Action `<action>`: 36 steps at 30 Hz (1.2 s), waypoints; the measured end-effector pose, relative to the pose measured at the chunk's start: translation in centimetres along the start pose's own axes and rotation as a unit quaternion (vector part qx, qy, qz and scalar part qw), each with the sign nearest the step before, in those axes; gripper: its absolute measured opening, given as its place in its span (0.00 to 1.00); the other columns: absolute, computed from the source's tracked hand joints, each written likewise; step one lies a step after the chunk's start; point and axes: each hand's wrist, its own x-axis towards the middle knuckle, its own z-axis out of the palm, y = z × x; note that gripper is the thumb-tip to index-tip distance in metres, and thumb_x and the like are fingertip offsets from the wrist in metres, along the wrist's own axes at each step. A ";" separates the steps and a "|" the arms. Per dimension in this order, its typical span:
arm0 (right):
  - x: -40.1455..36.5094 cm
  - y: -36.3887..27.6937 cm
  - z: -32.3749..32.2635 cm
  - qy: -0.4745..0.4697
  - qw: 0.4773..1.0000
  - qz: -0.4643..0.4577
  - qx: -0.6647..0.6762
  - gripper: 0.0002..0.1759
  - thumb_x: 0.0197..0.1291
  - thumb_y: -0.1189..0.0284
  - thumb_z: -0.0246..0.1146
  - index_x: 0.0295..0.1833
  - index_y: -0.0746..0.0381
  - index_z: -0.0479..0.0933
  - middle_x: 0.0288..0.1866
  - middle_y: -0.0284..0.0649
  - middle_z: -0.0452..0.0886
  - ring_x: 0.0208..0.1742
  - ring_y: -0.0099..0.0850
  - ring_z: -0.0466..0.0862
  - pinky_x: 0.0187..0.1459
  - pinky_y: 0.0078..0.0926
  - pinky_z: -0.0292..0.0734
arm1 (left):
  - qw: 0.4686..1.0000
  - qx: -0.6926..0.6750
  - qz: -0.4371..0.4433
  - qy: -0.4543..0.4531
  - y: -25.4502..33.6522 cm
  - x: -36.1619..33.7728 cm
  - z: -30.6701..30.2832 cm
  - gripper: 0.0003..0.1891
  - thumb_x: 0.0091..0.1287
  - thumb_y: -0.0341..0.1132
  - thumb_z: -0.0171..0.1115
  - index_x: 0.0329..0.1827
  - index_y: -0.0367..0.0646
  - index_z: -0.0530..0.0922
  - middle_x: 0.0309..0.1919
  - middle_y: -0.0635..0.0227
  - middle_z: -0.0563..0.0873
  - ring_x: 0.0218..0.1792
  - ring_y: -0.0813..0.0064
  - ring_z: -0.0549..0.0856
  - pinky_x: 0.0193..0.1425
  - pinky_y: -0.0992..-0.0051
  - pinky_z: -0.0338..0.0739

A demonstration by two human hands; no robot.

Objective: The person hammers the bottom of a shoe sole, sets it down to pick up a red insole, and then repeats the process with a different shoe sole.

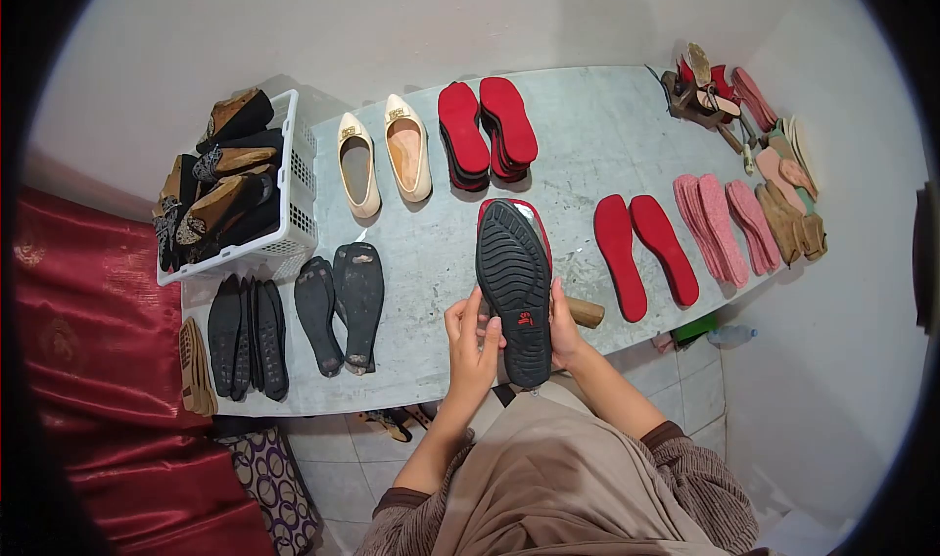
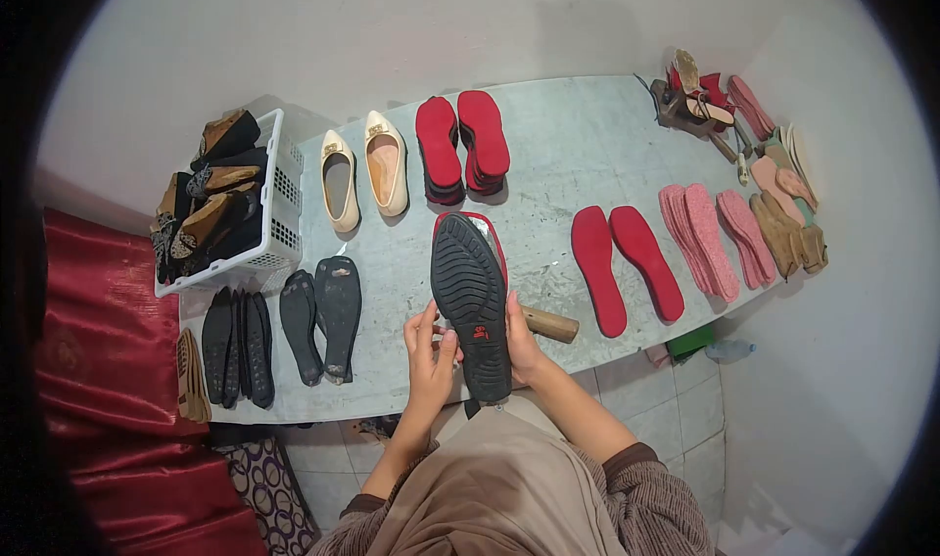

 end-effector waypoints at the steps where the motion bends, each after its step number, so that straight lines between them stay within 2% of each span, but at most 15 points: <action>1: 0.0 -0.3 0.0 -0.003 1.000 -0.001 -0.001 0.45 0.59 0.34 0.27 0.56 0.61 0.69 0.38 0.41 0.79 0.33 0.31 0.80 0.35 0.28 0.79 | 1.000 0.001 0.002 0.001 0.0 0.1 0.2 0.23 0.69 0.32 0.49 0.66 0.34 0.61 0.49 0.61 0.62 0.38 0.78 0.71 0.31 0.82 0.74; 6: 0.1 -1.6 0.5 0.031 0.996 -0.008 -0.080 0.47 0.58 0.33 0.26 0.56 0.62 0.68 0.40 0.44 0.79 0.31 0.31 0.82 0.34 0.29 0.81 | 0.999 0.038 0.000 -0.009 0.2 1.1 0.6 0.25 0.70 0.32 0.47 0.70 0.39 0.57 0.49 0.61 0.63 0.32 0.81 0.72 0.27 0.83 0.73; 12: 1.2 -1.9 0.2 -0.011 0.998 0.016 -0.067 0.48 0.57 0.32 0.26 0.56 0.62 0.68 0.40 0.44 0.79 0.30 0.32 0.82 0.34 0.29 0.81 | 0.999 0.047 -0.020 -0.003 0.9 1.5 0.3 0.26 0.70 0.33 0.47 0.71 0.42 0.55 0.49 0.61 0.63 0.32 0.82 0.72 0.25 0.84 0.72; 19: 2.1 -1.7 0.9 -0.046 0.993 0.042 -0.105 0.49 0.55 0.31 0.25 0.56 0.62 0.68 0.40 0.44 0.79 0.31 0.32 0.82 0.34 0.29 0.81 | 0.998 0.057 -0.031 0.025 0.1 1.2 -0.6 0.27 0.71 0.34 0.46 0.72 0.41 0.52 0.50 0.60 0.63 0.30 0.82 0.72 0.25 0.83 0.72; 27: 2.0 -1.6 1.1 -0.019 0.989 0.036 -0.143 0.49 0.55 0.31 0.25 0.56 0.62 0.68 0.41 0.44 0.79 0.31 0.33 0.82 0.34 0.30 0.80 | 0.997 0.056 -0.054 0.010 0.2 1.0 -0.7 0.29 0.71 0.33 0.45 0.72 0.40 0.48 0.51 0.58 0.64 0.29 0.81 0.73 0.28 0.82 0.73; 36: 1.4 -2.0 0.6 -0.015 0.989 0.026 -0.146 0.48 0.56 0.31 0.26 0.58 0.62 0.67 0.42 0.44 0.79 0.31 0.35 0.82 0.36 0.31 0.81 | 0.997 0.061 -0.037 -0.007 0.5 1.2 0.0 0.28 0.72 0.36 0.42 0.72 0.39 0.46 0.51 0.57 0.63 0.29 0.81 0.73 0.28 0.81 0.73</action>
